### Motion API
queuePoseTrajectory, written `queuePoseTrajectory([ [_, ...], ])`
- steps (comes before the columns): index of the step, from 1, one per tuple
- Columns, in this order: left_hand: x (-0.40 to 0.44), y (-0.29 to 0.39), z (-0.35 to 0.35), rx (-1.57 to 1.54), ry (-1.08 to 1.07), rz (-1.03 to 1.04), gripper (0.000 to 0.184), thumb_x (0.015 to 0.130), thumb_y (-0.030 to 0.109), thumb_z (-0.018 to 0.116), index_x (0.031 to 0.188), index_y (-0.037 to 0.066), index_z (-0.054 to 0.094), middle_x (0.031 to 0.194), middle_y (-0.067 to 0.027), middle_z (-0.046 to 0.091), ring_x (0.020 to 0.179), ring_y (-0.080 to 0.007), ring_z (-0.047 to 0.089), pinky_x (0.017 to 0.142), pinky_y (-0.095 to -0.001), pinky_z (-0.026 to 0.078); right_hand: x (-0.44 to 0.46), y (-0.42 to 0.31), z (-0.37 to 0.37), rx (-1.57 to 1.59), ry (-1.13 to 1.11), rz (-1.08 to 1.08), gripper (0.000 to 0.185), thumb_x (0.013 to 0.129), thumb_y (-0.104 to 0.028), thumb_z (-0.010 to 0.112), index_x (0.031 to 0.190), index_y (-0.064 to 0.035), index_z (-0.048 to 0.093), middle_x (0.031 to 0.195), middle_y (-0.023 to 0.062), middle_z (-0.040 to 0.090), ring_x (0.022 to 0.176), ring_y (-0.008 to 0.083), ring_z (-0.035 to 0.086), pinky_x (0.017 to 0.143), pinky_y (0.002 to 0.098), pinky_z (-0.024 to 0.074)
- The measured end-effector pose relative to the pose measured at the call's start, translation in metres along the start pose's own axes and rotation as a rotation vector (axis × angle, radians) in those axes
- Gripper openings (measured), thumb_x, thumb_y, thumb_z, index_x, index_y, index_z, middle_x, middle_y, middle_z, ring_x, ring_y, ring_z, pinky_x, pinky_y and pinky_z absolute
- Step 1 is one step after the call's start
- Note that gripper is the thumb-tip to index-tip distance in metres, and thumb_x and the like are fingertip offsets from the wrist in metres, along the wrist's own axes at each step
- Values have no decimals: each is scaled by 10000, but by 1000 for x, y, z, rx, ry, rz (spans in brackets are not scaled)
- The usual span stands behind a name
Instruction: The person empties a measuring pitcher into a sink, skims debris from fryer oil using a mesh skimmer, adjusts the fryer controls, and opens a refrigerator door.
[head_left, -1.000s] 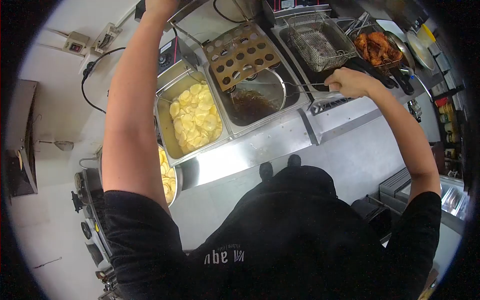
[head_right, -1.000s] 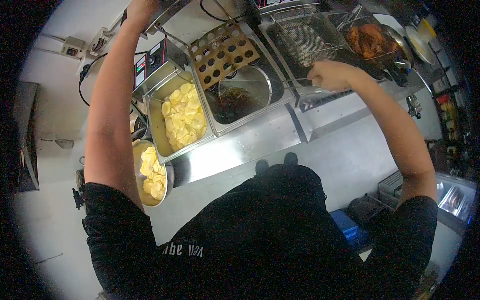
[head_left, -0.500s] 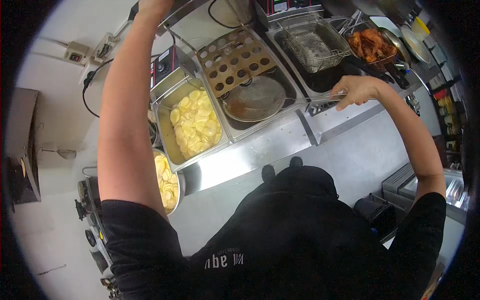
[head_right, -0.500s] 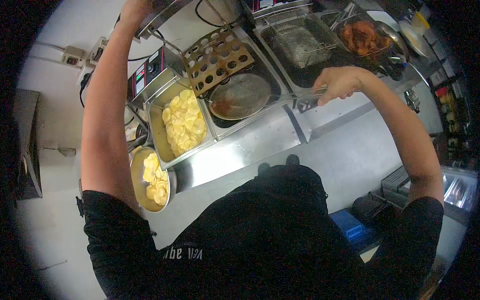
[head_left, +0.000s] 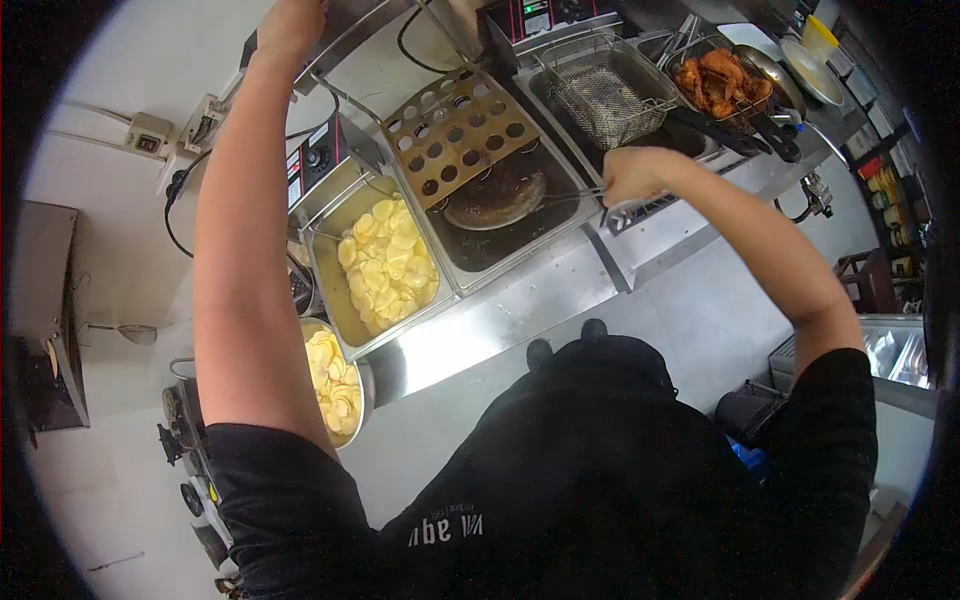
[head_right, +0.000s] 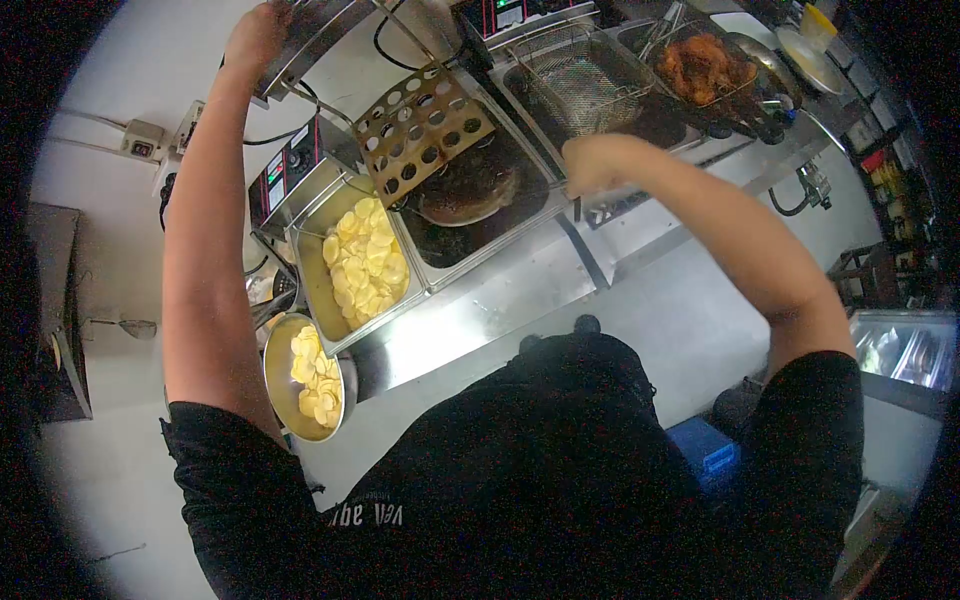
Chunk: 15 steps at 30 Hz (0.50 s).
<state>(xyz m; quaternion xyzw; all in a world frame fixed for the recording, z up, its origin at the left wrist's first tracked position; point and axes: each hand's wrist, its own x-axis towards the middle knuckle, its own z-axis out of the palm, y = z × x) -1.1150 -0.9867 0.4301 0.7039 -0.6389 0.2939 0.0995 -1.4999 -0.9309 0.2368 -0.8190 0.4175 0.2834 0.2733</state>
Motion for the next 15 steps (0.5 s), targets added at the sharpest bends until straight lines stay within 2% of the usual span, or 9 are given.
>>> queuePoseTrajectory([
  [2,3,-6,4,19,6,28,229,868,189,573,849,-20,664,866,-246,653,830,-393,641,725,-466,514,24,7,24,1,318,-122,250,688,-212,674,785,18,686,722,208,648,665,326,653,590,414,501],
  [3,3,-9,6,36,9,56,232,866,188,574,851,-27,660,866,-251,652,831,-396,641,726,-466,514,0,-8,19,7,332,-117,255,691,-187,664,819,34,673,817,248,647,830,377,649,733,434,508],
  [9,8,-23,18,27,10,8,240,868,187,571,849,-37,655,863,-248,656,822,-391,646,714,-453,515,0,11,61,26,532,-148,212,700,-142,657,817,34,678,792,222,663,856,367,656,775,438,522],
  [12,11,-22,16,161,-39,55,220,869,171,569,869,-32,653,866,-243,660,827,-379,651,722,-448,515,-6,13,64,-3,507,-88,213,712,-149,660,851,12,682,850,217,666,877,368,651,799,440,520],
  [15,0,-5,-5,88,-51,5,213,865,154,573,883,-44,651,873,-244,658,849,-380,646,732,-438,515,-9,21,59,-68,475,-48,228,727,-172,670,889,-13,687,893,209,667,883,358,654,805,438,522],
])
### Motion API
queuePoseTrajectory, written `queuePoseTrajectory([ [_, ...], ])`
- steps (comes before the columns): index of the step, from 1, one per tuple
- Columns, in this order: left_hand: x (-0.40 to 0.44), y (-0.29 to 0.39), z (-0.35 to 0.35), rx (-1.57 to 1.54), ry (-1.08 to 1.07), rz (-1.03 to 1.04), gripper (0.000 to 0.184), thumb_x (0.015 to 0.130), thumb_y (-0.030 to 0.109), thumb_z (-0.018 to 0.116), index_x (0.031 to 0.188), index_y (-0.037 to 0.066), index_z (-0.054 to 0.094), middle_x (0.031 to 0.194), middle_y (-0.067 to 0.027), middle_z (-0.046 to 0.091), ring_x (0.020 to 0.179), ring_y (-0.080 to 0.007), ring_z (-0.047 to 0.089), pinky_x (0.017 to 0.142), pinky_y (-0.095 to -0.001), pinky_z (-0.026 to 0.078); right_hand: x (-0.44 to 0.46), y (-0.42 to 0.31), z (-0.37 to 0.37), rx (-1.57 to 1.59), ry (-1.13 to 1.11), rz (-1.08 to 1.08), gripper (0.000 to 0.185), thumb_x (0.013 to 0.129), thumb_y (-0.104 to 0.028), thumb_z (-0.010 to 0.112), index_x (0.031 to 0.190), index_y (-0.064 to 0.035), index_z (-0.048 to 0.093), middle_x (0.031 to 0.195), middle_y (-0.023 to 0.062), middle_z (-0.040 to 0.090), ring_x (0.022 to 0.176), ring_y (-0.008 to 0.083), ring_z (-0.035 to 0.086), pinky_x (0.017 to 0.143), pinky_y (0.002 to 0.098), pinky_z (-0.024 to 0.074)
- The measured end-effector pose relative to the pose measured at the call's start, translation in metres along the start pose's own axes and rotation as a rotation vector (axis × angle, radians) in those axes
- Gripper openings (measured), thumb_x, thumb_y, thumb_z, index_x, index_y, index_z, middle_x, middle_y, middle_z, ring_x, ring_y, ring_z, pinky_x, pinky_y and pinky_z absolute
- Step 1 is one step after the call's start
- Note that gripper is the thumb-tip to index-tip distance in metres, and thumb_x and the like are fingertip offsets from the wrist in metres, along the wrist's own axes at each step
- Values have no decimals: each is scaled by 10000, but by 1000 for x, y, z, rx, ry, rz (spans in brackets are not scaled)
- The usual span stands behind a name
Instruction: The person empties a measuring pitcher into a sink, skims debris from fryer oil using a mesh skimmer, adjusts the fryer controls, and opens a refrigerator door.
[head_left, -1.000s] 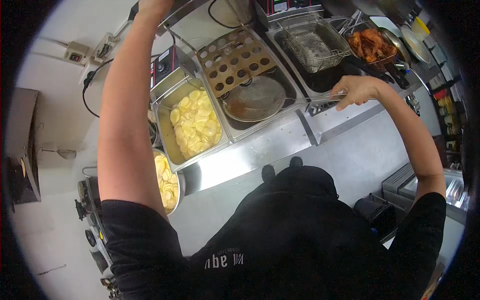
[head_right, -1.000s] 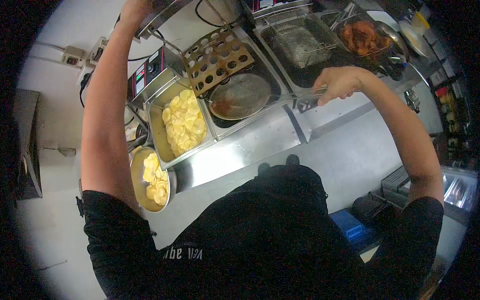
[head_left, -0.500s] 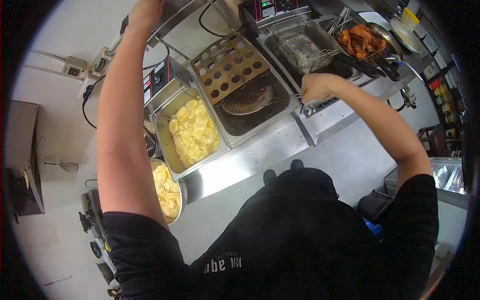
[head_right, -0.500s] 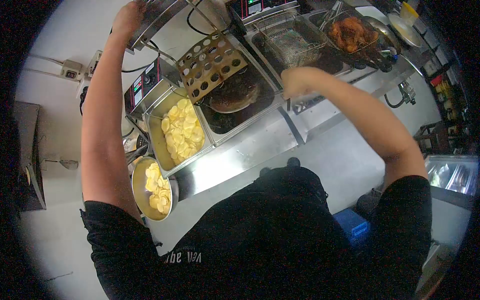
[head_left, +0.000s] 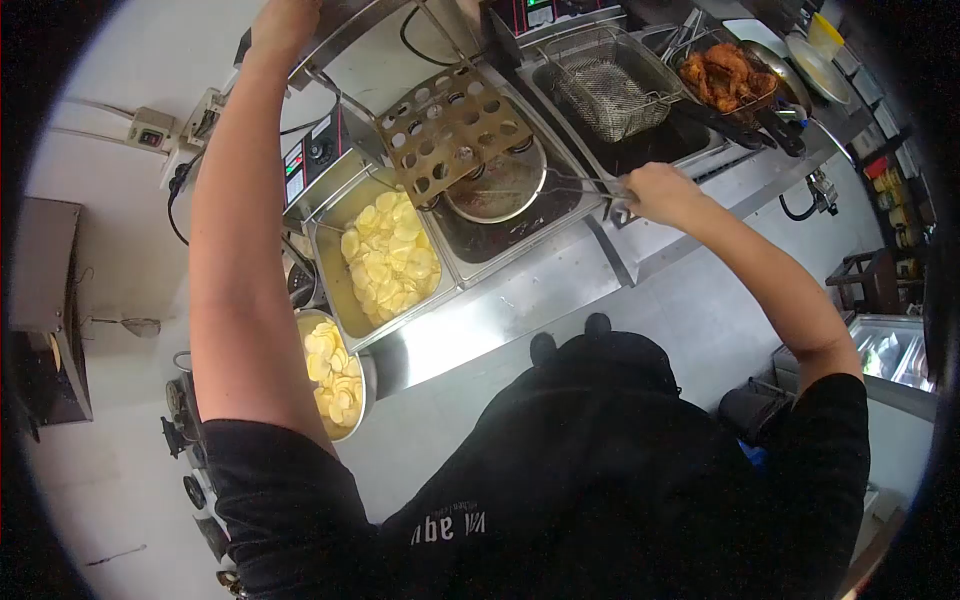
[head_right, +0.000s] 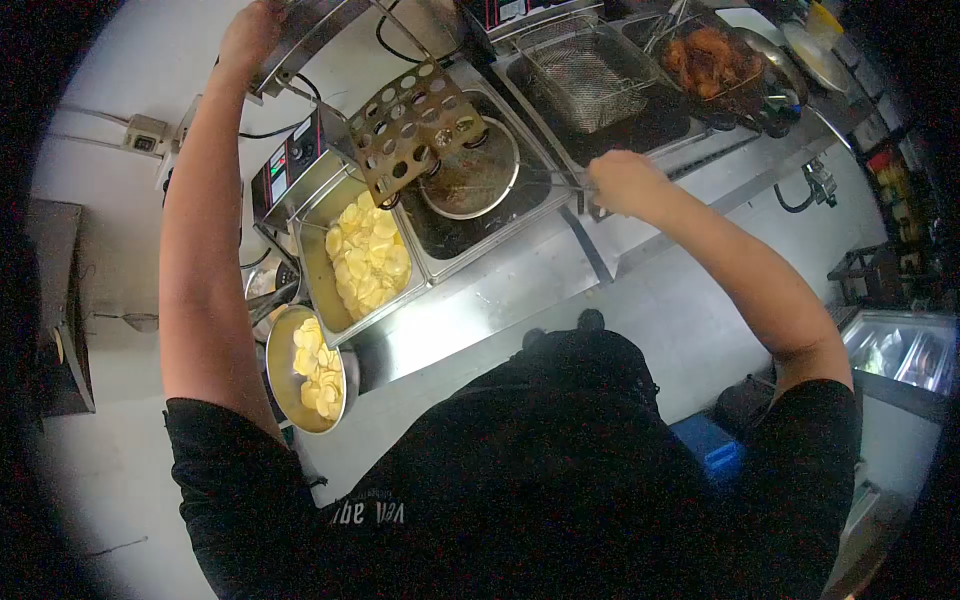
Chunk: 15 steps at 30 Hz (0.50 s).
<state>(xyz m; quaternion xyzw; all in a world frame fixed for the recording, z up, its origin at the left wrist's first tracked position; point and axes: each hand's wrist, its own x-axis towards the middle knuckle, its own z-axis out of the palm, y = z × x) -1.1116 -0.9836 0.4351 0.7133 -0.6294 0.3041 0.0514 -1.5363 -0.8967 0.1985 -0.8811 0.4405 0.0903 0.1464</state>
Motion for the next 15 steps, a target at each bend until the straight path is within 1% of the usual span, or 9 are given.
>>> queuePoseTrajectory([
  [1,-4,6,-8,0,-2,-2,213,865,154,573,883,-44,651,873,-244,658,849,-380,646,732,-438,515,-2,1,-4,-1,-2,-2,228,727,-172,670,889,-13,687,893,209,667,883,358,654,805,438,522],
  [3,-12,15,-23,-125,-43,-91,214,860,151,583,880,-51,654,881,-251,652,872,-387,637,743,-439,512,-6,1,-14,-75,62,-41,256,732,-199,680,920,-26,684,879,195,670,869,351,658,795,441,526],
  [6,-19,20,-30,-102,-25,-52,225,864,156,580,887,-55,655,888,-250,650,882,-393,632,745,-448,507,-2,6,-22,-131,169,-87,246,743,-184,665,936,-33,675,849,181,672,855,349,660,771,442,530],
  [7,-20,18,-29,-100,-29,-54,225,864,156,580,887,-55,655,888,-250,650,882,-393,632,745,-448,507,3,10,-22,-130,167,-91,246,743,-184,665,936,-33,675,849,181,672,855,349,660,771,442,530],
  [9,-14,15,-23,-69,-1,-12,222,864,154,573,893,-51,655,894,-244,652,885,-388,633,751,-454,505,17,18,-26,-375,275,-173,388,787,-125,590,1169,-60,602,763,150,638,758,311,659,661,416,538],
  [10,-10,12,-19,-69,-3,-12,222,864,154,573,893,-51,655,894,-244,652,885,-388,633,751,-454,505,22,21,-28,-461,318,-240,368,805,-105,566,1170,-69,601,756,127,629,728,281,661,611,388,536],
  [12,-3,7,-12,-1,-7,58,236,862,171,572,890,-47,658,897,-240,654,883,-389,633,755,-454,504,32,19,-32,-532,335,-246,364,806,-97,561,1167,-67,601,765,122,632,722,273,661,606,382,535],
  [14,0,5,-4,-44,14,38,240,861,179,570,887,-42,661,901,-240,653,885,-388,632,762,-456,503,35,16,-34,-603,353,-254,361,807,-89,556,1164,-64,601,774,117,635,716,266,660,601,376,533],
  [15,1,3,-2,-86,39,17,244,860,187,569,884,-37,663,904,-240,653,886,-386,632,768,-458,501,37,15,-33,-579,374,-270,250,792,-78,567,1033,-47,623,767,126,651,733,283,668,629,389,540],
])
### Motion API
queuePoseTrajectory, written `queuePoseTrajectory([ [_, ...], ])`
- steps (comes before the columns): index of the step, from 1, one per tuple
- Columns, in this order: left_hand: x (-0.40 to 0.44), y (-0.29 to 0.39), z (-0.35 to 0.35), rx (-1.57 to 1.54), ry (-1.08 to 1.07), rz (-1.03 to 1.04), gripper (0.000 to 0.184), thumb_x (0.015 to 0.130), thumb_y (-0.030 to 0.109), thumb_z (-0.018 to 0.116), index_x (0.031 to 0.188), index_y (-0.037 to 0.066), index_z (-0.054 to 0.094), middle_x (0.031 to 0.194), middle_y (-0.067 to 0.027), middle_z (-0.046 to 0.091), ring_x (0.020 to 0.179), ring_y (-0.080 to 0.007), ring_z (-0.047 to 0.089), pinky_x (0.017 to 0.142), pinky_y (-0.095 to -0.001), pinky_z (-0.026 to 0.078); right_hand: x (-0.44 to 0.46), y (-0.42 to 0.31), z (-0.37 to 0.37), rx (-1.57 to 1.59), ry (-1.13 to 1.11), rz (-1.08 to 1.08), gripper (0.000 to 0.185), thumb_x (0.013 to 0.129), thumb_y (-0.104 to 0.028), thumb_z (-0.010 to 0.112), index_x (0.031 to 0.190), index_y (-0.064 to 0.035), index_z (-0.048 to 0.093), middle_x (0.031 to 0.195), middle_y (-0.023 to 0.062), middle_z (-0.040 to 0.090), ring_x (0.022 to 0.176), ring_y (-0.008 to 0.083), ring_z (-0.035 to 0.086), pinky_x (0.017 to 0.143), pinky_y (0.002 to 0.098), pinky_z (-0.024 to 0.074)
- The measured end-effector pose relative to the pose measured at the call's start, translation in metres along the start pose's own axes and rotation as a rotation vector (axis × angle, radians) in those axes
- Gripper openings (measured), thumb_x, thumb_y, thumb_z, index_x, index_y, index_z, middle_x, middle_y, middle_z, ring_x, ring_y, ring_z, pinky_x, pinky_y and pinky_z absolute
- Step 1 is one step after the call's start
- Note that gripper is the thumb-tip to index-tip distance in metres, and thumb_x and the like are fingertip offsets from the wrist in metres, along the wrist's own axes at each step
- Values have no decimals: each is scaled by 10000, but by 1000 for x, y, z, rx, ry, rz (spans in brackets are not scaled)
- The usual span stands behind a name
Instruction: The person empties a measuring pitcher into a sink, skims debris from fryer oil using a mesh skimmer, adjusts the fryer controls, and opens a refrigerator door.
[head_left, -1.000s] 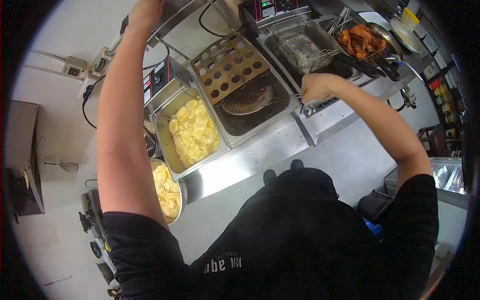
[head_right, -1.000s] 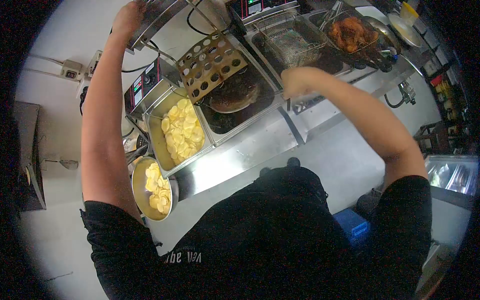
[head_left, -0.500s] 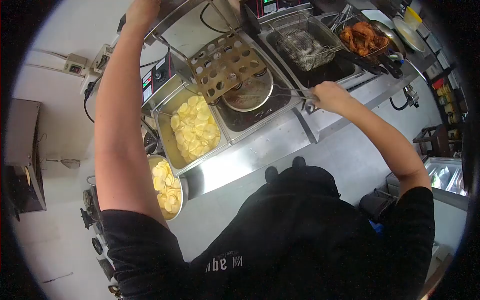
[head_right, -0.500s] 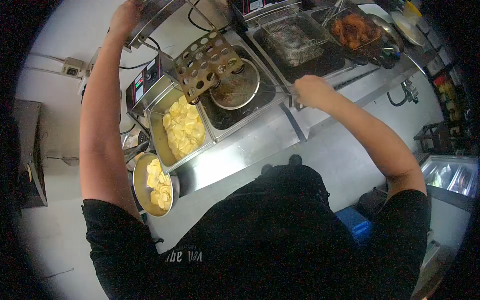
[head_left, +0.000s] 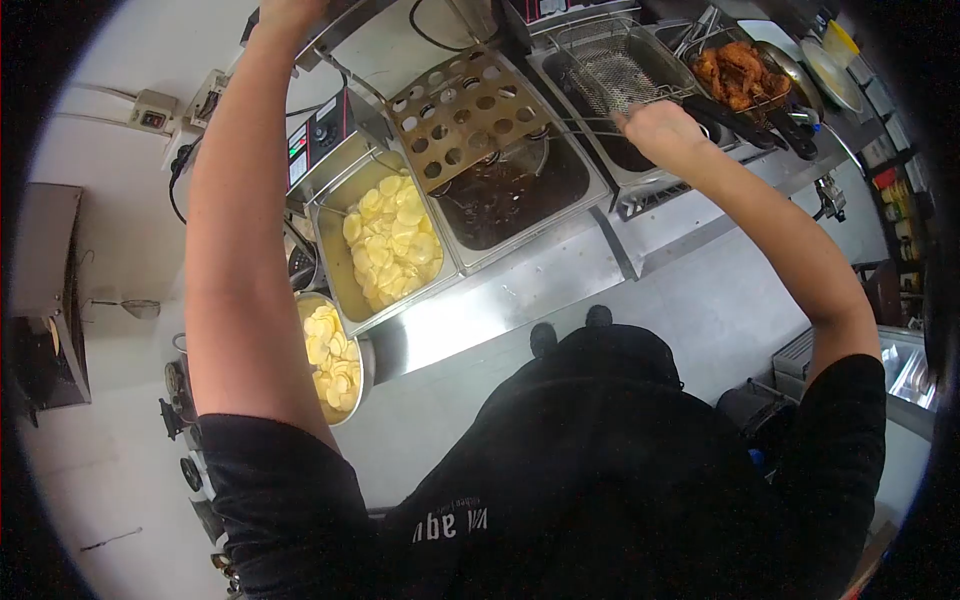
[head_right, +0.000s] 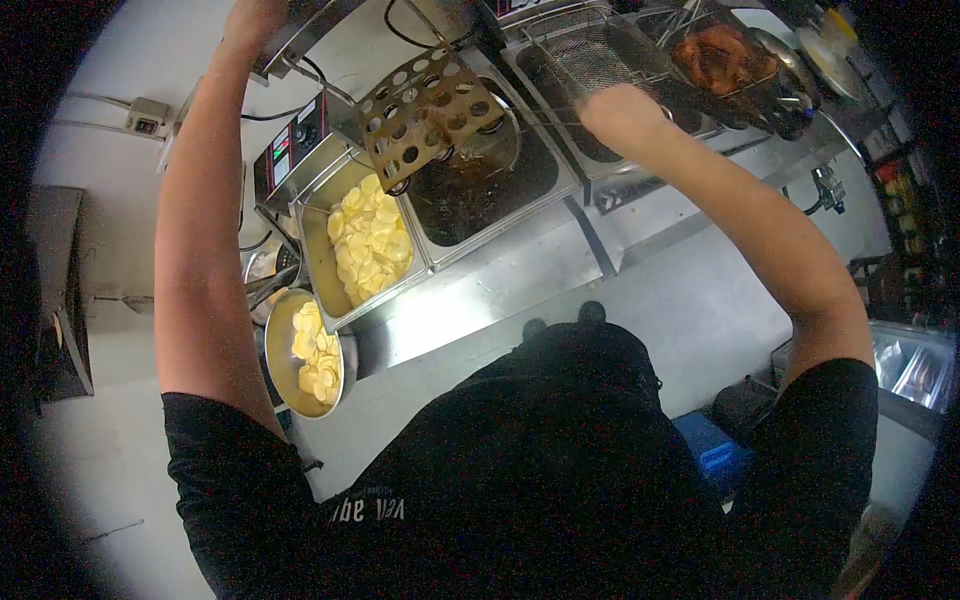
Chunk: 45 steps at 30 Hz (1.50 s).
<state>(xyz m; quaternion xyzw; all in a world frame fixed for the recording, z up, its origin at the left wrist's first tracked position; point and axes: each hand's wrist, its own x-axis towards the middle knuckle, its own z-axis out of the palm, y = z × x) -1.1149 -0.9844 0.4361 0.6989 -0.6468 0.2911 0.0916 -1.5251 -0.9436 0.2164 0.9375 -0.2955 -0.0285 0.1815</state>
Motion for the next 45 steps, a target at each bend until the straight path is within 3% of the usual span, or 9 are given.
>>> queuePoseTrajectory([
  [2,4,-3,6,9,-4,17,243,863,184,563,883,-37,663,908,-240,653,889,-385,632,773,-458,499,3,1,2,26,29,-13,148,776,-66,578,903,-30,646,760,136,667,751,299,676,657,403,546],
  [4,0,0,5,18,-12,33,243,866,181,557,882,-37,663,912,-239,653,892,-384,631,779,-458,497,0,12,2,8,-89,-169,374,783,-93,579,1155,-83,617,783,132,639,736,275,658,645,383,532],
  [20,-4,21,-23,-21,-58,-67,264,891,209,552,925,-29,660,950,-229,656,925,-369,628,783,-452,503,-49,37,-24,685,-320,0,438,699,-145,681,1133,-88,659,1000,167,675,941,338,632,838,403,503],
  [26,14,-4,4,21,66,49,239,886,206,557,903,-6,666,941,-231,656,913,-367,630,784,-459,499,-45,29,-58,744,-397,-103,352,728,-179,642,1053,-48,683,790,175,676,710,298,651,637,374,497],
  [28,13,2,-3,-13,108,35,236,883,203,561,896,-8,665,934,-235,654,908,-369,629,782,-460,498,-35,22,-87,790,-685,-15,280,752,-221,628,937,-22,696,626,132,621,532,239,594,504,359,453],
  [34,19,-2,0,9,-26,41,227,868,195,577,912,-12,659,920,-246,646,897,-393,621,771,-464,492,3,0,-69,696,-866,91,320,755,-290,622,709,27,631,536,92,543,438,203,514,424,358,400],
  [35,27,-15,9,32,4,174,219,878,205,546,970,29,639,930,-225,650,904,-394,621,771,-480,490,9,-8,-61,581,-810,55,269,738,-209,620,781,50,682,703,175,655,601,295,641,549,420,513],
  [39,30,-21,15,26,26,266,222,872,203,535,1012,63,635,948,-216,652,916,-398,617,783,-498,481,3,-41,-19,708,-488,192,226,721,-133,615,828,55,680,848,243,665,836,366,663,739,444,520],
  [45,37,-37,28,13,9,330,215,879,190,518,991,58,646,946,-218,653,918,-407,613,788,-496,480,-35,-61,-18,658,-351,283,208,751,-122,614,876,33,674,919,225,665,910,370,650,796,450,519],
])
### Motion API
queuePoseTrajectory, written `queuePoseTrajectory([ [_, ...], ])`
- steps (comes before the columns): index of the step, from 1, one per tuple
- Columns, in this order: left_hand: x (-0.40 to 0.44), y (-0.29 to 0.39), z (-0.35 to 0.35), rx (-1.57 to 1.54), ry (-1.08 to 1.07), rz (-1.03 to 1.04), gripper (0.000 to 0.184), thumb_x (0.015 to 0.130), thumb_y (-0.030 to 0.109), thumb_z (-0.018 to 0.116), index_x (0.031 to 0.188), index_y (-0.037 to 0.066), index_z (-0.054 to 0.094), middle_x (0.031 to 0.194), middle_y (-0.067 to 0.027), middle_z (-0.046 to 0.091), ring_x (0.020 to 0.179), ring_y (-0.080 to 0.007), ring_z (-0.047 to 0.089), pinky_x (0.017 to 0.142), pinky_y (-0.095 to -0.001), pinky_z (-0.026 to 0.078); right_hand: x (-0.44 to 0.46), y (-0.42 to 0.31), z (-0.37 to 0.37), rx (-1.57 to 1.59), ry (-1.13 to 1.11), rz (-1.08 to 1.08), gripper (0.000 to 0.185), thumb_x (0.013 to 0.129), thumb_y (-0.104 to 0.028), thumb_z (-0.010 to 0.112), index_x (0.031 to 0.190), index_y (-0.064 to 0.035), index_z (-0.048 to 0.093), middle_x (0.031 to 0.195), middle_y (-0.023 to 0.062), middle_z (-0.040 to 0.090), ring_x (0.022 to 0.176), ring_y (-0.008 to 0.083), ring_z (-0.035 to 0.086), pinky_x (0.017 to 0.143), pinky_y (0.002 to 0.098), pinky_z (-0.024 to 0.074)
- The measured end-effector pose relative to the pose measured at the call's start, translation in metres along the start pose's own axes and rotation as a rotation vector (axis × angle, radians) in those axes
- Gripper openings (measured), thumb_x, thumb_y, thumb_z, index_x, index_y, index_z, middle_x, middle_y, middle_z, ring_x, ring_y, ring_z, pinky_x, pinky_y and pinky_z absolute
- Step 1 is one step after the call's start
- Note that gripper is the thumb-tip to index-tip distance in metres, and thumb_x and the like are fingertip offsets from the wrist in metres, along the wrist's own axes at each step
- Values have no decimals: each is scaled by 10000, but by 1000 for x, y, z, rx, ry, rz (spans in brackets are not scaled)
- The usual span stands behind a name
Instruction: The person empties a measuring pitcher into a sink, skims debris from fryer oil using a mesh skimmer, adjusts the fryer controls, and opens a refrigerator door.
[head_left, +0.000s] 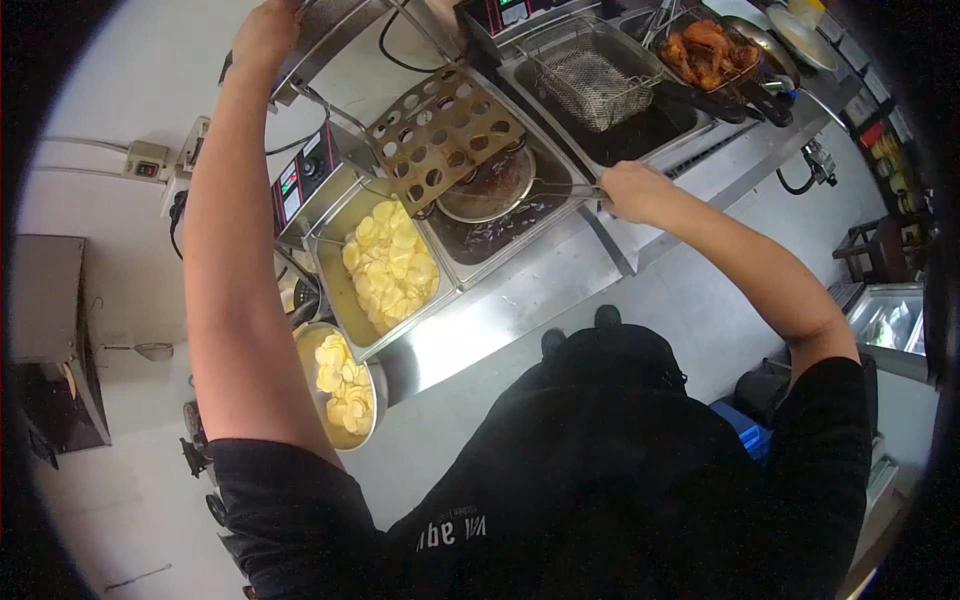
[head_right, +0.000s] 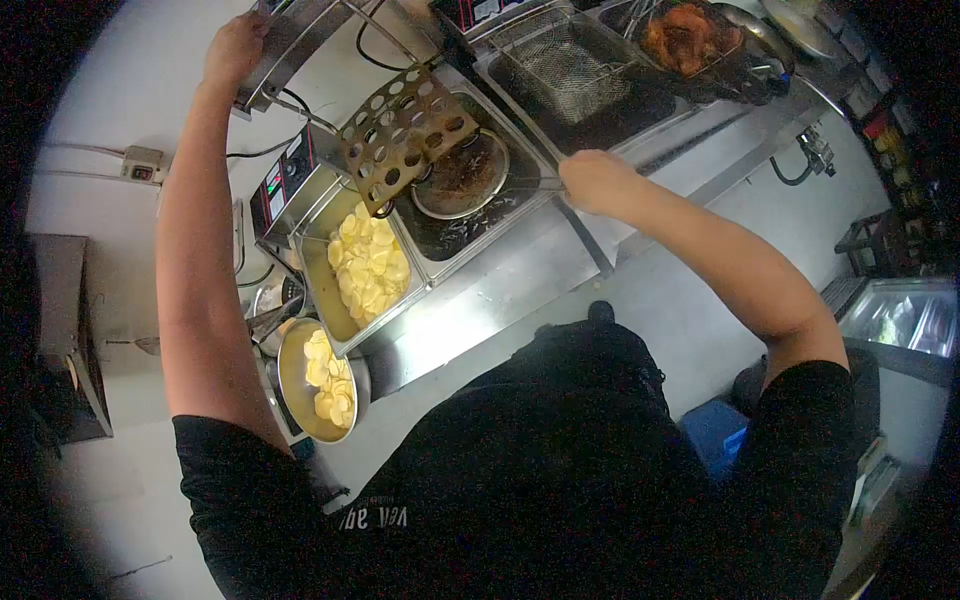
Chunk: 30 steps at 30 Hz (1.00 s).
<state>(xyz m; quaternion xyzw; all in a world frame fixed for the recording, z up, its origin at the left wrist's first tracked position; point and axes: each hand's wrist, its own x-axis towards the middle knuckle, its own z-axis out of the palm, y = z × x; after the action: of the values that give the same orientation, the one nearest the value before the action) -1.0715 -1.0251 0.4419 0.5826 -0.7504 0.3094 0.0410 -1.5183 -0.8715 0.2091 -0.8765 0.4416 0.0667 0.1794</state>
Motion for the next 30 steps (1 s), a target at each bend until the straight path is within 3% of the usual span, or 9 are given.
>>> queuePoseTrajectory([
  [7,-11,33,-17,37,-42,-118,236,891,200,491,997,56,643,950,-213,654,920,-409,612,797,-494,480,-3,30,6,-217,118,-82,205,790,-151,594,907,-6,680,841,194,676,834,339,671,750,434,534],
  [9,-17,45,-24,56,62,-216,228,862,190,581,885,-22,661,901,-250,647,877,-405,624,754,-476,496,0,38,2,-247,200,-106,202,785,-150,596,907,-13,680,819,184,673,816,328,672,723,431,537],
  [12,-21,54,-35,37,112,-184,230,860,189,578,861,-24,665,891,-250,648,869,-408,626,752,-477,497,7,43,-12,-321,320,-162,186,782,-143,592,902,-28,675,783,169,667,786,313,674,676,427,541],
  [15,-19,63,-48,-43,-52,-344,233,864,192,570,903,-18,664,923,-246,647,893,-399,624,774,-467,495,23,50,-21,-477,332,-236,161,792,-112,574,916,-36,641,772,156,656,753,296,672,623,402,544],
  [18,-17,59,-45,-17,-36,-291,234,869,192,564,920,-12,666,927,-249,645,902,-397,623,779,-459,494,36,48,-30,-636,516,-314,205,776,-87,580,969,-21,596,808,133,636,715,276,667,595,367,542],
  [19,-17,58,-44,-15,-38,-297,234,869,192,564,920,-12,666,927,-249,645,902,-397,623,779,-459,494,38,48,-31,-636,516,-320,205,776,-87,580,969,-21,596,808,133,636,715,276,667,595,367,542],
  [21,-18,58,-44,17,-58,-276,233,878,187,562,920,-16,666,920,-240,651,895,-389,630,772,-459,494,42,43,-37,-781,282,-279,482,798,-70,532,1280,-92,539,933,106,621,717,239,661,587,359,533],
  [27,-24,73,-52,-79,-71,-412,233,886,173,567,924,-38,658,921,-229,659,890,-363,641,773,-446,497,41,69,-49,-640,133,-484,464,728,-98,645,1192,-101,624,887,114,650,735,272,649,680,382,530],
  [30,-26,82,-59,-136,-136,-427,232,887,164,560,924,-44,655,937,-234,658,907,-367,636,774,-446,497,27,65,-63,-418,40,-374,484,664,-103,709,1144,-89,651,856,140,667,788,306,647,740,400,522],
])
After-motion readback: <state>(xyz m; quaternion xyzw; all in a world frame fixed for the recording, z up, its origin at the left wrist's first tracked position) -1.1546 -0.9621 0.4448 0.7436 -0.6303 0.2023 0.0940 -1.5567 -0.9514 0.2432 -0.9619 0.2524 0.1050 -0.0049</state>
